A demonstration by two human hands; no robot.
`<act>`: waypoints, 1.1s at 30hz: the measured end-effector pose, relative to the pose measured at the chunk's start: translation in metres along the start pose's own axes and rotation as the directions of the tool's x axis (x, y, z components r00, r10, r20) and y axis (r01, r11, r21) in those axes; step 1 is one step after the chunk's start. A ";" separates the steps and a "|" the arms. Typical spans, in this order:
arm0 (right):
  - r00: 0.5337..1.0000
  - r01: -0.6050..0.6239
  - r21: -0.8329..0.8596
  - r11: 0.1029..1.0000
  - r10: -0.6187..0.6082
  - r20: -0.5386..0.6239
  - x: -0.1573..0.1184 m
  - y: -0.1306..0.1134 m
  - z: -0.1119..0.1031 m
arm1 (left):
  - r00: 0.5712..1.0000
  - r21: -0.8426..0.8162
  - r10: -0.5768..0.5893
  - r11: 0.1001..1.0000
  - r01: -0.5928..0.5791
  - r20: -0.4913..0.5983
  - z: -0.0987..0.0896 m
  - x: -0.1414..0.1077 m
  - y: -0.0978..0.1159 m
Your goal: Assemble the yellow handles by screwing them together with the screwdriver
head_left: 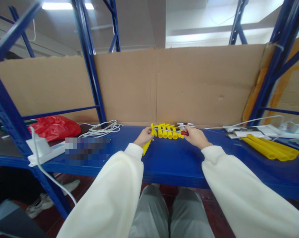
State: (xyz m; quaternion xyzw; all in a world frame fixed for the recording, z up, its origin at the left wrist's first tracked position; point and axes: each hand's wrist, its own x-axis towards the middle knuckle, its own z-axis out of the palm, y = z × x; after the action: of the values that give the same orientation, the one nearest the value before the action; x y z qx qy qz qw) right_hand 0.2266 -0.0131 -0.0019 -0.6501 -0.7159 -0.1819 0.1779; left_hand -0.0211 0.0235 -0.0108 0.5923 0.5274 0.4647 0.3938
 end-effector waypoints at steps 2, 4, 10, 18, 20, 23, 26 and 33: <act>1.000 0.008 0.001 1.000 -0.008 0.003 0.000 -0.001 -0.001 | 1.000 -0.010 0.000 1.000 0.000 -0.004 0.000 0.000 0.001; 1.000 0.007 0.003 1.000 -0.007 0.003 -0.001 -0.001 -0.002 | 1.000 -0.008 0.006 1.000 -0.006 -0.009 0.000 -0.001 0.001; 0.999 -0.014 0.039 0.999 0.013 0.049 -0.002 -0.002 -0.002 | 1.000 0.004 0.018 1.000 -0.018 -0.019 0.001 -0.002 0.002; 0.999 -0.017 0.056 0.998 0.015 0.047 -0.001 -0.001 0.002 | 1.000 -0.035 0.014 0.999 -0.014 -0.008 0.001 -0.001 0.002; 0.999 -0.010 0.047 0.999 0.008 0.041 -0.001 -0.001 0.002 | 1.000 -0.015 0.020 1.000 -0.020 -0.020 0.001 -0.001 0.002; 0.998 -0.019 0.037 0.999 0.017 0.057 -0.002 -0.001 0.001 | 0.999 0.000 0.025 1.000 -0.025 -0.025 0.002 -0.003 0.004; 0.998 -0.021 0.033 0.999 0.019 0.066 -0.002 -0.002 -0.001 | 0.999 0.007 0.026 1.000 -0.026 -0.020 0.002 -0.004 0.004; 0.995 -0.059 0.058 0.997 0.054 0.082 -0.003 -0.003 -0.004 | 0.999 0.027 0.005 1.000 -0.004 -0.040 0.002 -0.004 0.005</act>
State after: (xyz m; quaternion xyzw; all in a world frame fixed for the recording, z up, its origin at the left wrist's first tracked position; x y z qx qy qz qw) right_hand 0.2240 -0.0180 -0.0003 -0.6712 -0.7091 -0.1288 0.1736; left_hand -0.0184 0.0191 -0.0075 0.5894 0.5398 0.4704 0.3741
